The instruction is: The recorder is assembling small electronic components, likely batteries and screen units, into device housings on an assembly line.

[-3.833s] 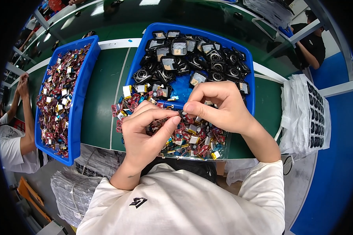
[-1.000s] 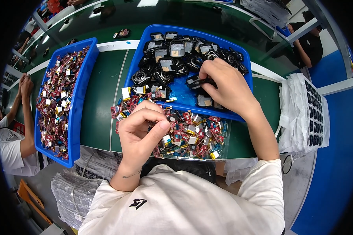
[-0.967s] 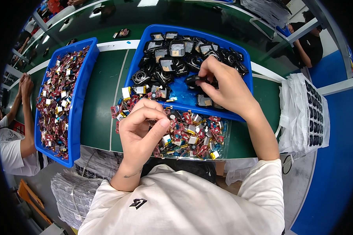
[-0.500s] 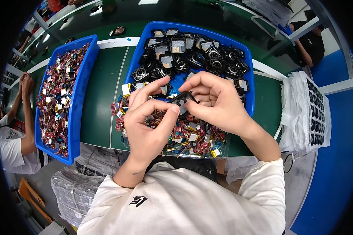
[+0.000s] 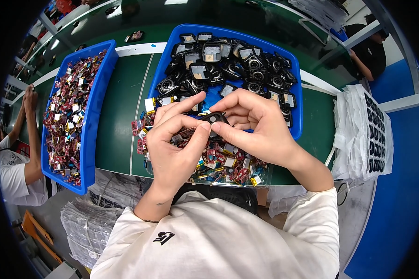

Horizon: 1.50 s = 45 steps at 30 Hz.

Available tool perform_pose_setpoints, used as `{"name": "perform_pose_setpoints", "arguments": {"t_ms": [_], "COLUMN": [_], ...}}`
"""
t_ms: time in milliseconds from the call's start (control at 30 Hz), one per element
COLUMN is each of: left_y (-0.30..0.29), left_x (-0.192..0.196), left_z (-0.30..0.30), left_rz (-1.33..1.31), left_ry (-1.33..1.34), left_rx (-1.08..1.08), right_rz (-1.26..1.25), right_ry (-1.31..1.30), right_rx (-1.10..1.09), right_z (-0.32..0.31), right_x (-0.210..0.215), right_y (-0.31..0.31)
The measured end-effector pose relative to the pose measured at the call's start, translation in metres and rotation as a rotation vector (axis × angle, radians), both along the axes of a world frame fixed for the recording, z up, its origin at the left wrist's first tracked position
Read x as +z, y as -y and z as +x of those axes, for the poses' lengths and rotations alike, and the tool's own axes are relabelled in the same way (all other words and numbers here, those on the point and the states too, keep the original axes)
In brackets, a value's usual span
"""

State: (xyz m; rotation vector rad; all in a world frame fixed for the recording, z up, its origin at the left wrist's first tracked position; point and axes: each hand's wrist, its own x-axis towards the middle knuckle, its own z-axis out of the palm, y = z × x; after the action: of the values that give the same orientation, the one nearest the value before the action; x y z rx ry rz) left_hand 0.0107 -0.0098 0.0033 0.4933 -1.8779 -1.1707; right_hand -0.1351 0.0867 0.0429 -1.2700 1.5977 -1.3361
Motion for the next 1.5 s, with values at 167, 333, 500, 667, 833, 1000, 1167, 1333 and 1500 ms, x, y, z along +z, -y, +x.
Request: {"name": "perform_pose_setpoints", "arguments": {"t_ms": [167, 333, 500, 667, 833, 1000, 1167, 1333, 1500], "left_y": [-0.002, -0.007, -0.009, -0.010, -0.009, -0.014, -0.013, -0.011, -0.006], "left_x": [0.000, 0.001, 0.003, 0.006, 0.003, 0.007, 0.008, 0.006, 0.003], "left_z": [0.000, -0.001, 0.002, 0.004, 0.008, 0.012, 0.012, 0.010, 0.007], "left_rz": [-0.010, -0.063, -0.166, -0.183, -0.168, 0.559, 0.546, 0.564, 0.399], "left_ry": [-0.005, 0.034, 0.049, 0.013, -0.002, -0.110, -0.139, -0.160, -0.059], "left_rx": [0.004, 0.032, 0.088, 0.134, 0.077, -0.154, -0.146, -0.120, -0.087], "right_rz": [-0.023, -0.166, -0.159, -0.116, -0.084, -0.195, -0.287, -0.221, -0.135], "right_ry": [0.043, 0.027, 0.035, 0.103, 0.186, -0.037, -0.133, -0.032, 0.101], "right_rx": [-0.008, -0.058, -0.104, -0.100, -0.049, -0.082, -0.026, 0.010, -0.021], "right_z": [0.002, -0.003, -0.007, -0.014, -0.010, -0.004, -0.002, -0.002, -0.005], "right_x": [-0.001, -0.005, -0.003, -0.005, -0.001, -0.006, -0.007, -0.002, 0.004], "right_y": [0.000, 0.002, 0.003, 0.005, 0.005, 0.004, 0.004, 0.002, 0.003]}}
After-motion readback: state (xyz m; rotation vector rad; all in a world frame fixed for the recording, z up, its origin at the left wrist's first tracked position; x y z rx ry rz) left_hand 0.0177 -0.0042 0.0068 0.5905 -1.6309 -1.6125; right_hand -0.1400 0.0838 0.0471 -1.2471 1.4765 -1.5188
